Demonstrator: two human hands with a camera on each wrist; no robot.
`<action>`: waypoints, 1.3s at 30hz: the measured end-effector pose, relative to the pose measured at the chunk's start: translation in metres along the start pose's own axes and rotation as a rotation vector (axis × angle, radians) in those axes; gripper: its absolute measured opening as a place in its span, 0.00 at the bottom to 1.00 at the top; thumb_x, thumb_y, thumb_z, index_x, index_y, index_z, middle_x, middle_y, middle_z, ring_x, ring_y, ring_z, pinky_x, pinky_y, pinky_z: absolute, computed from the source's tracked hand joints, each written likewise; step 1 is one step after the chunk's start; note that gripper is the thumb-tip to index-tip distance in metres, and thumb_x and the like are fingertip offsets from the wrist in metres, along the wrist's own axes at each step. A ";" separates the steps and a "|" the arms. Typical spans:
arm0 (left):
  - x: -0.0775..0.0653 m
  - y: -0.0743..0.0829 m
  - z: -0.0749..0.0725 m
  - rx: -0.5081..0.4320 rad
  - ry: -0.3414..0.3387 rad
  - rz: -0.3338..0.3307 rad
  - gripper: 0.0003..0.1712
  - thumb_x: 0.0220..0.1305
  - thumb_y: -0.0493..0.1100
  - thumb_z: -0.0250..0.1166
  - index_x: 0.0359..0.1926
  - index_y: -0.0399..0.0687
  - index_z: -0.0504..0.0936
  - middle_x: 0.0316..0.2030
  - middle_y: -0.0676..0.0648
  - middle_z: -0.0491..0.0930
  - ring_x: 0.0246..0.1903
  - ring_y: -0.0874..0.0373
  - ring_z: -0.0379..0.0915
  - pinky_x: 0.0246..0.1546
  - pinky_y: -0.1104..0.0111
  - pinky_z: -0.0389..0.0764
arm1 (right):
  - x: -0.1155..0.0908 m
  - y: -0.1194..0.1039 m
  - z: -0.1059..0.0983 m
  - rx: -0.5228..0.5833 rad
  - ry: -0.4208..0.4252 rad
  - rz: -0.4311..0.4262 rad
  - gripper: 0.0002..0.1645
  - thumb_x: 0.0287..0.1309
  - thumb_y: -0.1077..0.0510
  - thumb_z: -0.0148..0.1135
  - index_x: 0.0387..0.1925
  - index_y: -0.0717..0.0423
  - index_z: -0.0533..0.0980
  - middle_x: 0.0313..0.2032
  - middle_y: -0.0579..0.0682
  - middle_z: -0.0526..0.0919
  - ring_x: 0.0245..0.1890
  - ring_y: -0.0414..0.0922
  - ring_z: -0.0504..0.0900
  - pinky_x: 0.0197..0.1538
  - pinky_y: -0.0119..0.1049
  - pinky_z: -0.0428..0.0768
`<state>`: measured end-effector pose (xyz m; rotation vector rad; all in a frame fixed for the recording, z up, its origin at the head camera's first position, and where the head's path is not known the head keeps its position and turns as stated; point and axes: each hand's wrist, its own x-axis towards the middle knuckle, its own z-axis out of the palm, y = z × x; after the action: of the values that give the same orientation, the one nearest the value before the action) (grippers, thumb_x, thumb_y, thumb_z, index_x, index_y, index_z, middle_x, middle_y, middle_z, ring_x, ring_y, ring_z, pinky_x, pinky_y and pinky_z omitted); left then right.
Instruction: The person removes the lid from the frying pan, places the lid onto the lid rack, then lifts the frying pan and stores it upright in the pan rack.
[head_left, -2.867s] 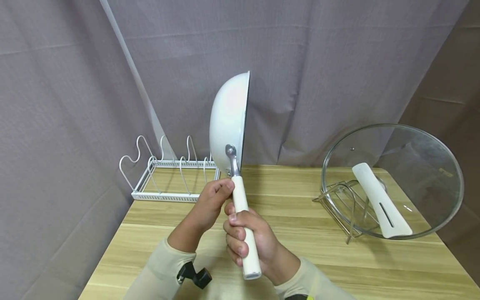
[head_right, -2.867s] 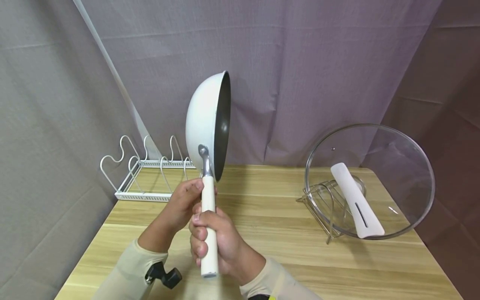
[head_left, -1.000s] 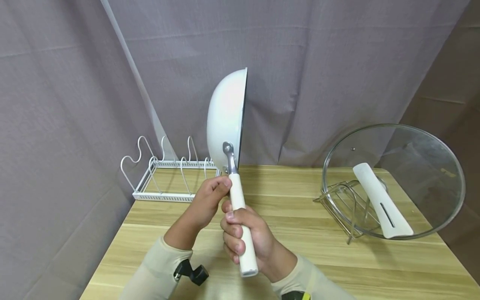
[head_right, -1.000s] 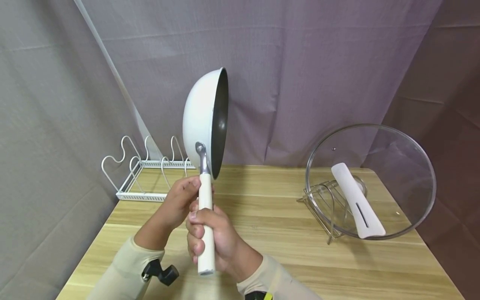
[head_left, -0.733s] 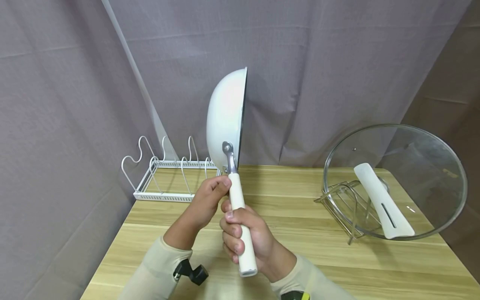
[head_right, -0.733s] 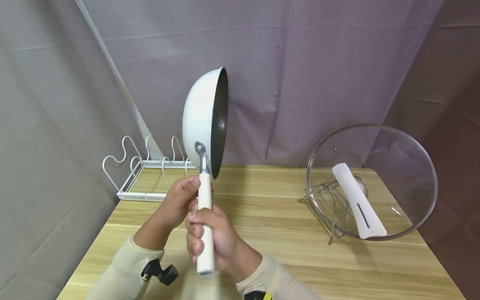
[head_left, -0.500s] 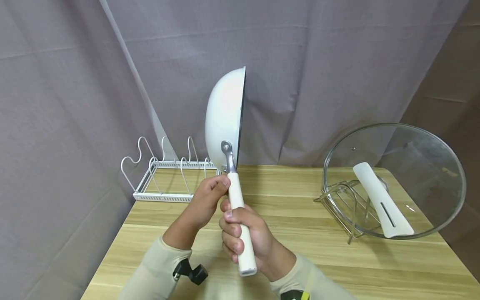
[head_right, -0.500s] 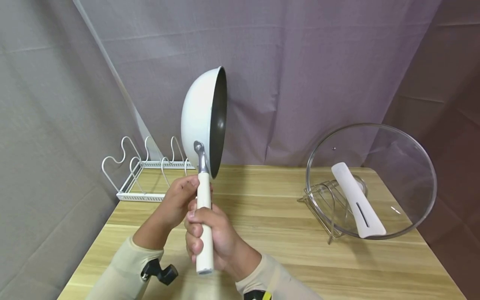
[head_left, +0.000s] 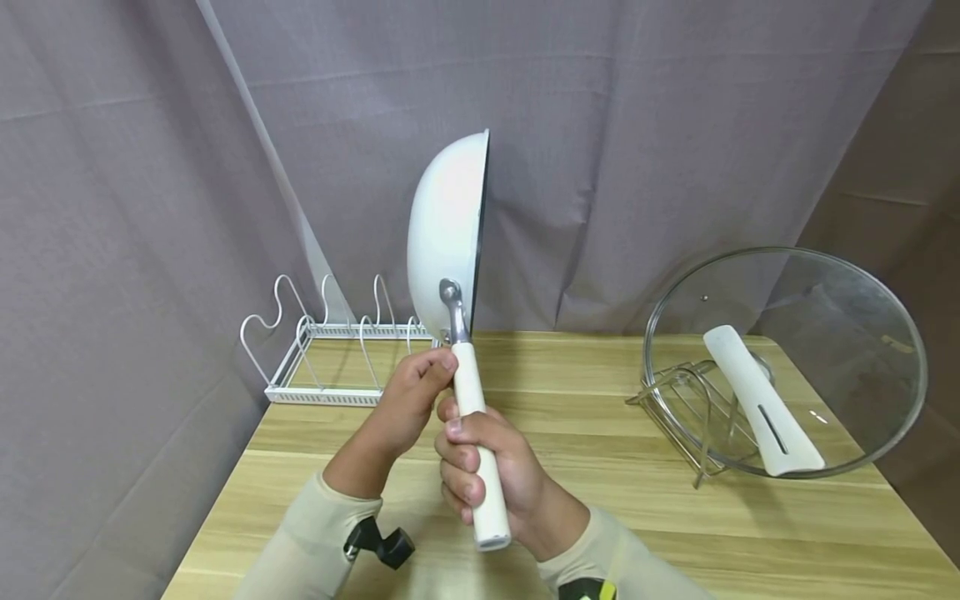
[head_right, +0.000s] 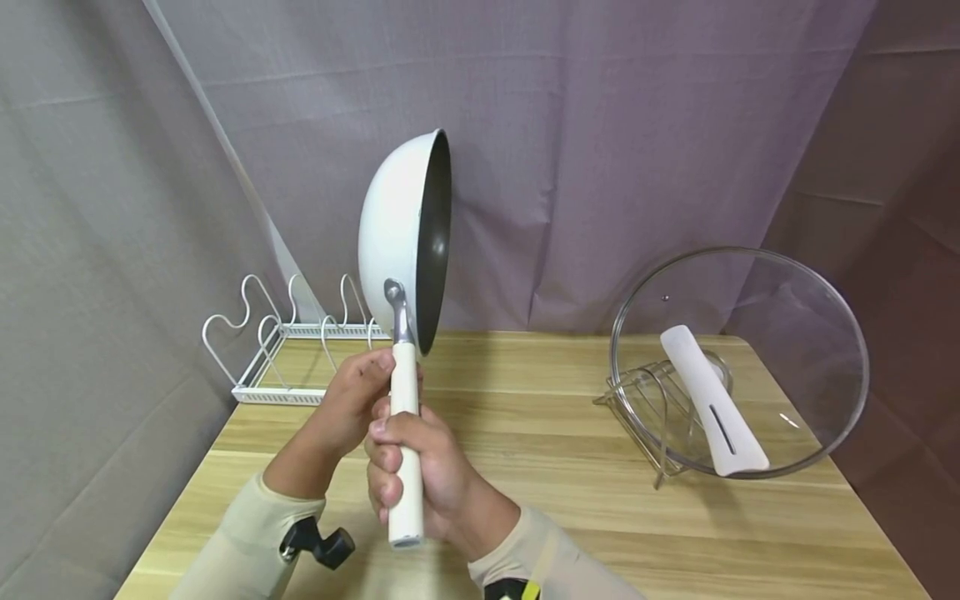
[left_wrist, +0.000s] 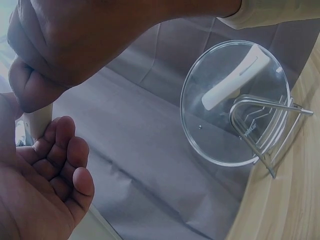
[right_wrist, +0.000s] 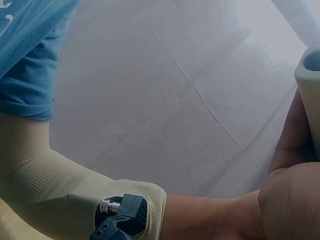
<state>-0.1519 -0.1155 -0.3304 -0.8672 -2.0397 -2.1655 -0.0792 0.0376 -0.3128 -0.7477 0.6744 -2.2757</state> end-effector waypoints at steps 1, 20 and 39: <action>0.000 0.000 0.000 0.000 0.001 0.000 0.34 0.68 0.70 0.61 0.28 0.42 0.79 0.31 0.52 0.80 0.37 0.57 0.75 0.47 0.66 0.77 | 0.000 0.000 0.000 0.000 0.000 0.000 0.10 0.67 0.64 0.41 0.43 0.48 0.66 0.20 0.36 0.75 0.16 0.30 0.78 0.19 0.26 0.78; 0.000 0.002 0.000 -0.014 0.001 0.003 0.33 0.69 0.69 0.60 0.29 0.42 0.78 0.31 0.53 0.81 0.38 0.58 0.76 0.47 0.66 0.77 | 0.001 -0.002 0.003 -0.005 0.018 0.009 0.10 0.66 0.64 0.41 0.43 0.48 0.66 0.20 0.36 0.75 0.15 0.30 0.78 0.19 0.26 0.78; 0.001 0.004 -0.001 -0.028 0.012 0.002 0.29 0.67 0.70 0.62 0.28 0.50 0.79 0.31 0.53 0.80 0.38 0.58 0.75 0.46 0.67 0.76 | 0.004 -0.002 0.004 0.006 0.004 0.011 0.10 0.66 0.64 0.41 0.43 0.48 0.67 0.20 0.36 0.75 0.16 0.30 0.78 0.20 0.27 0.78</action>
<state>-0.1513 -0.1165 -0.3266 -0.8565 -2.0073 -2.1975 -0.0797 0.0352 -0.3069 -0.7353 0.6720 -2.2683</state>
